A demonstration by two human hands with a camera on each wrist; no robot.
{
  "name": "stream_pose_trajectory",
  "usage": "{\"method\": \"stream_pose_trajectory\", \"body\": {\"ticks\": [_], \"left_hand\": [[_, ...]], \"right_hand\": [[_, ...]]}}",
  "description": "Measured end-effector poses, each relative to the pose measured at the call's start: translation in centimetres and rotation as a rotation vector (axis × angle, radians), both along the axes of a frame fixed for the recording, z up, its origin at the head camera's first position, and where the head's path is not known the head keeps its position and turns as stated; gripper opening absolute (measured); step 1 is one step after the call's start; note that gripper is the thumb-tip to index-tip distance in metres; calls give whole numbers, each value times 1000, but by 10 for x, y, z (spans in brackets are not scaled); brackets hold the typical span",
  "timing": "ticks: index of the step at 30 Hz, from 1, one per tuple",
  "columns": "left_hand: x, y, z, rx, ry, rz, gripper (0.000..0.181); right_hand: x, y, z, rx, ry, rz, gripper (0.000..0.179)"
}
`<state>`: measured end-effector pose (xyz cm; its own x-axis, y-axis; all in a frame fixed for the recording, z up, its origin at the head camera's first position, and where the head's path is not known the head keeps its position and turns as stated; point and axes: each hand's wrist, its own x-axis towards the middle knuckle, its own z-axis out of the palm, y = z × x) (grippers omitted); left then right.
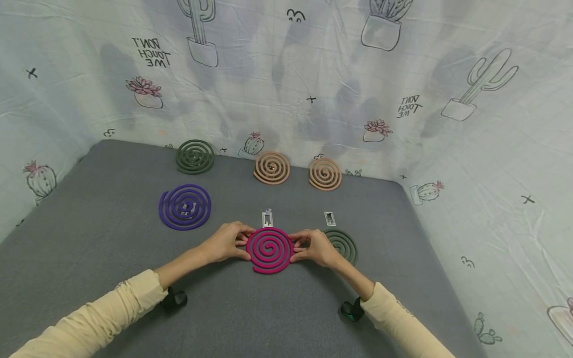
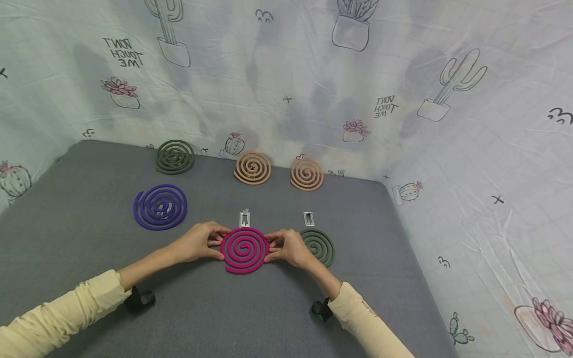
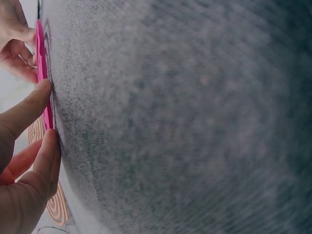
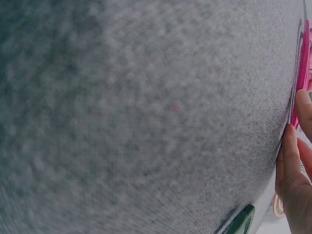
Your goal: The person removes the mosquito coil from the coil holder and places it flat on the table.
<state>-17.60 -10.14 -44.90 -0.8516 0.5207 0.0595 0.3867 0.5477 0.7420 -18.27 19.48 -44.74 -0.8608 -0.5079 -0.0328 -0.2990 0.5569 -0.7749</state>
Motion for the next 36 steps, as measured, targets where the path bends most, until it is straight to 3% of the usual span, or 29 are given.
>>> {"method": "stream_pose_trajectory", "body": {"ticks": [26, 36], "left_hand": [[0, -1, -1, -31, 39, -24, 61], [0, 0, -1, -23, 51, -40, 59]], "right_hand": [[-2, -1, -5, -38, -29, 14, 50], [-2, -2, -5, -6, 17, 27, 49]]}}
